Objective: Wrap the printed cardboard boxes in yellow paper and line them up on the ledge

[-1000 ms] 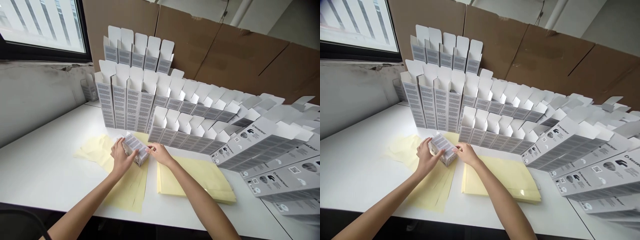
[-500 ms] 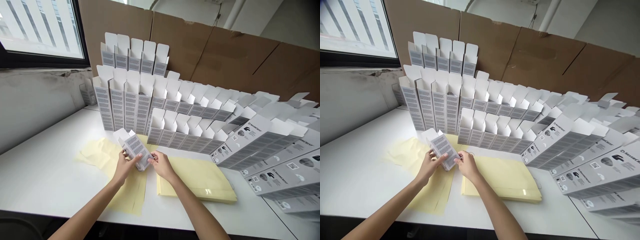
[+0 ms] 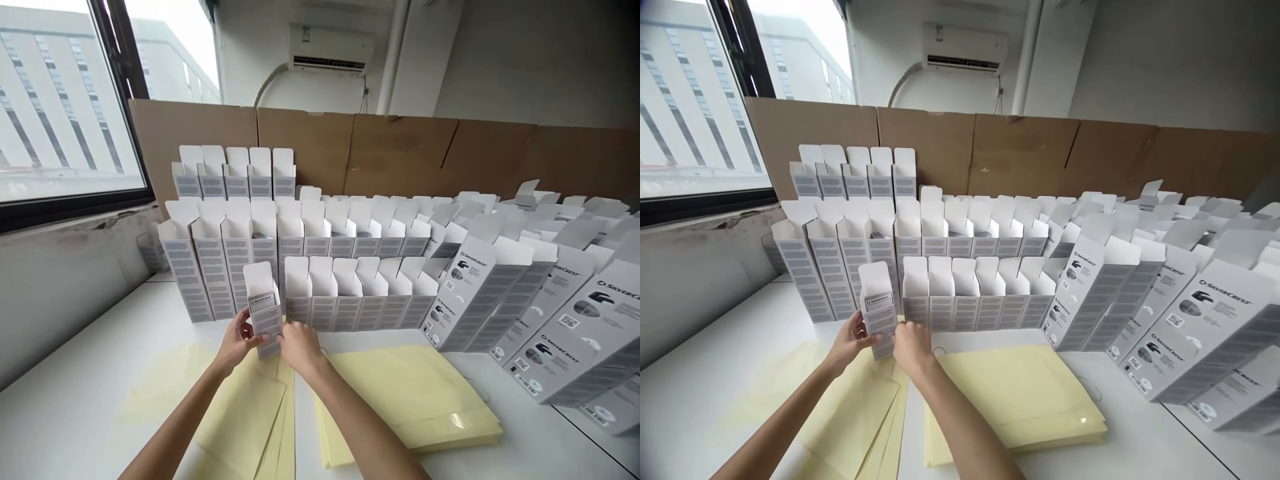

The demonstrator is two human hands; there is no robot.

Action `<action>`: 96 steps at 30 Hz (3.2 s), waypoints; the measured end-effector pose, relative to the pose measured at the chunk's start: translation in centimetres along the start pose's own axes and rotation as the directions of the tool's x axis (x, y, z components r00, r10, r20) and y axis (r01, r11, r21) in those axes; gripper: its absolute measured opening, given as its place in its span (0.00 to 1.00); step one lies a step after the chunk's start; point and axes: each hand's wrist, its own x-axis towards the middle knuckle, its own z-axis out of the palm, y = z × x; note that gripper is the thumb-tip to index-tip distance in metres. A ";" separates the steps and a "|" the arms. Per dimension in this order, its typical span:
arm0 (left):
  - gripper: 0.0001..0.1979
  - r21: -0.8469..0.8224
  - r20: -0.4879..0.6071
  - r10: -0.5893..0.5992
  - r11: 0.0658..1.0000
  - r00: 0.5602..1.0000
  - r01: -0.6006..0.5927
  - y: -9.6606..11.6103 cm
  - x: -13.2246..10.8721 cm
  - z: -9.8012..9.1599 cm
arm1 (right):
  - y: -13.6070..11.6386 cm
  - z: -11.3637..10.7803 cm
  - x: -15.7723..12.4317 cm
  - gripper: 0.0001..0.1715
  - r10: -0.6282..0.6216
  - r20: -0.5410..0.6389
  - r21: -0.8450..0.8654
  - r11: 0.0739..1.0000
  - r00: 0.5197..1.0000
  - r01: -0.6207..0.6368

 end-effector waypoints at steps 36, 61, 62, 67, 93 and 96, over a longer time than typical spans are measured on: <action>0.16 0.196 -0.008 0.065 0.979 0.998 -0.062 -3.1 0.0 -4.6 | 0.3 4.8 0.8 0.14 -0.411 -0.150 -0.037 0.911 0.899 0.410; 0.20 -0.151 -0.739 -0.159 0.986 0.654 0.068 -12.6 7.7 -32.1 | -34.7 16.4 27.7 0.25 -0.328 0.068 0.287 0.911 0.942 0.297; 0.20 -0.157 -0.760 -0.162 0.986 0.629 0.064 -12.8 8.4 -32.9 | -35.4 16.9 29.0 0.27 -0.316 0.067 0.260 0.921 0.946 0.289; 0.19 -0.164 -0.809 -0.157 0.986 0.566 0.038 -13.5 10.7 -35.9 | -38.1 18.4 34.3 0.41 -0.307 0.031 0.123 0.946 0.951 0.301; 0.21 0.008 -0.717 0.011 1.000 0.697 -0.008 -11.8 12.3 -36.5 | -37.0 16.7 35.1 0.13 -0.490 -0.160 -0.196 0.867 0.857 0.459; 0.26 0.010 -0.757 0.018 1.000 0.654 -0.016 -10.6 11.6 -35.7 | -35.9 15.1 31.3 0.12 -0.553 -0.143 -0.229 0.825 0.820 0.516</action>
